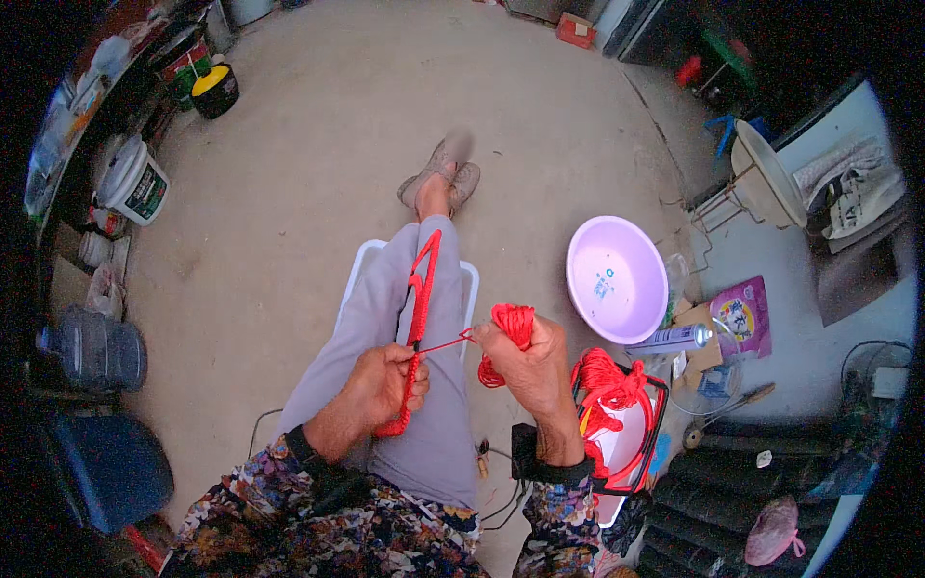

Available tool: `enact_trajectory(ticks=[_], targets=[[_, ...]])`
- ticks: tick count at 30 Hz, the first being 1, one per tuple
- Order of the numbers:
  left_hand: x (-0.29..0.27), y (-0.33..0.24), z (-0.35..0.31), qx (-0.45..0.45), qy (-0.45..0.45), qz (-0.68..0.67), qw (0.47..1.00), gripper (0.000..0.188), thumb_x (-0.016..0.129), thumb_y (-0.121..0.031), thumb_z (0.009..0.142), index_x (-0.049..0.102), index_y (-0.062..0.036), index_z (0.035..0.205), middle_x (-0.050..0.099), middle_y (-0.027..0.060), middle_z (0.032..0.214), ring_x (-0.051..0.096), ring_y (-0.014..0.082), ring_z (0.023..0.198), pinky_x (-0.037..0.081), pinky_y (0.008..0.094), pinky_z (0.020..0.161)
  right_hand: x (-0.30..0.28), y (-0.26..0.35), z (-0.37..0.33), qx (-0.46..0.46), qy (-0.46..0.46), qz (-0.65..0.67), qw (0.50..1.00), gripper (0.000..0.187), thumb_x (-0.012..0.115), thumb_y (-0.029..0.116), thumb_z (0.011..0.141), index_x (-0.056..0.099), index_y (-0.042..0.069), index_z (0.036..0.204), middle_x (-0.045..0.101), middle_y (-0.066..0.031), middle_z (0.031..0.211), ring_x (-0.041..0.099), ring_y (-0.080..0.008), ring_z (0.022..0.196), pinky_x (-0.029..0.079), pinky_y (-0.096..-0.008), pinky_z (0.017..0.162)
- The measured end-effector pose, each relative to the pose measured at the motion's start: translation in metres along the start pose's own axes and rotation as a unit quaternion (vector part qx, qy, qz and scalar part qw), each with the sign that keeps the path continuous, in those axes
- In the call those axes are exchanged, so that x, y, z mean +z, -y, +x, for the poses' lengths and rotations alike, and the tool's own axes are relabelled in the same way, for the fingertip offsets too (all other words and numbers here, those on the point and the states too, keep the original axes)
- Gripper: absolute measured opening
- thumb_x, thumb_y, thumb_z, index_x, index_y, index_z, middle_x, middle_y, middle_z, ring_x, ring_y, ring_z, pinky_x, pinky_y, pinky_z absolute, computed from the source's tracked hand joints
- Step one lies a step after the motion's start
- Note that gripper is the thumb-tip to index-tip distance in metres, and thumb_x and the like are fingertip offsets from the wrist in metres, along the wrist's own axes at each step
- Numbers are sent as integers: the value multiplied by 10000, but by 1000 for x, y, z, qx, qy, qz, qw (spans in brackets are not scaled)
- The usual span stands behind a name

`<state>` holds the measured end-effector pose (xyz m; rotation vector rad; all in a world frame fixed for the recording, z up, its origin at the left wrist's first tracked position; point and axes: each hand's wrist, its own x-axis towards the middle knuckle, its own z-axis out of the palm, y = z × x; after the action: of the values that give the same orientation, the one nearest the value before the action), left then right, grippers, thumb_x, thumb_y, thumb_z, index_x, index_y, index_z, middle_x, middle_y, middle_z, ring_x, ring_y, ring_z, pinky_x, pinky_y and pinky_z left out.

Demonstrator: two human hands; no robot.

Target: Wrapping a red plastic furniture frame with red nylon cord by hand.

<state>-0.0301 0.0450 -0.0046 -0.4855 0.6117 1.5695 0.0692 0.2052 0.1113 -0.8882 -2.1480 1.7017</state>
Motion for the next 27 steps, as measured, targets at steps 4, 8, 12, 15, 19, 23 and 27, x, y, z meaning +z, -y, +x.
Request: enact_trajectory(ticks=[4, 8, 12, 15, 19, 23, 27], targets=[[20, -3, -13, 101, -142, 208, 963, 173, 553, -106, 822, 530, -19, 970, 545, 87, 748, 548, 191, 678, 435, 328, 576, -6, -8, 4, 0, -11, 10, 1000, 244, 649, 151, 807, 495, 43, 651, 422, 50, 578, 381, -41, 524, 330, -238, 449], [27, -8, -7, 424, -54, 494, 757, 153, 634, -21, 777, 579, -24, 919, 561, 50, 856, 555, 139, 816, 442, 259, 685, -4, -3, 10, 9, -22, -15, 1000, 266, 660, 181, 810, 502, 44, 645, 421, 54, 577, 383, -28, 526, 338, -240, 445], [18, -16, 15, 486, -30, 586, 647, 60, 639, -66, 810, 603, -25, 784, 581, 32, 861, 556, 123, 787, 442, 235, 681, 7, -25, 24, 0, -43, 3, 999, 226, 659, 194, 808, 523, 29, 735, 480, -6, 568, 469, -101, 496, 381, -295, 457], [10, -23, 12, 359, -113, 312, 872, 87, 595, -83, 848, 583, -15, 796, 602, 65, 813, 575, 143, 710, 469, 255, 640, 5, -51, 28, -163, -89, -146, 972, 217, 628, 199, 821, 519, 16, 865, 551, -129, 614, 565, -271, 537, 425, -372, 505], [-11, -24, 5, 269, -149, 228, 924, 56, 524, -42, 869, 537, 8, 850, 622, 132, 767, 611, 187, 667, 519, 283, 574, 8, -65, -1, -58, -14, -262, 963, 245, 601, 211, 830, 501, 21, 948, 577, -219, 735, 574, -415, 673, 446, -450, 595], [-16, -21, -3, 260, -157, 244, 921, 54, 560, -40, 846, 538, 9, 850, 630, 141, 775, 620, 192, 688, 516, 282, 575, 29, -79, -20, -120, 167, -244, 948, 203, 590, 167, 821, 518, 29, 951, 582, -210, 853, 573, -408, 783, 442, -470, 652], [-15, -16, -8, 268, -144, 267, 915, 80, 632, -28, 790, 556, 0, 798, 645, 147, 817, 624, 186, 688, 510, 275, 568, 53, -90, -20, -172, 202, -299, 917, 157, 606, 128, 789, 549, 28, 896, 575, -182, 820, 542, -395, 719, 425, -429, 598]])
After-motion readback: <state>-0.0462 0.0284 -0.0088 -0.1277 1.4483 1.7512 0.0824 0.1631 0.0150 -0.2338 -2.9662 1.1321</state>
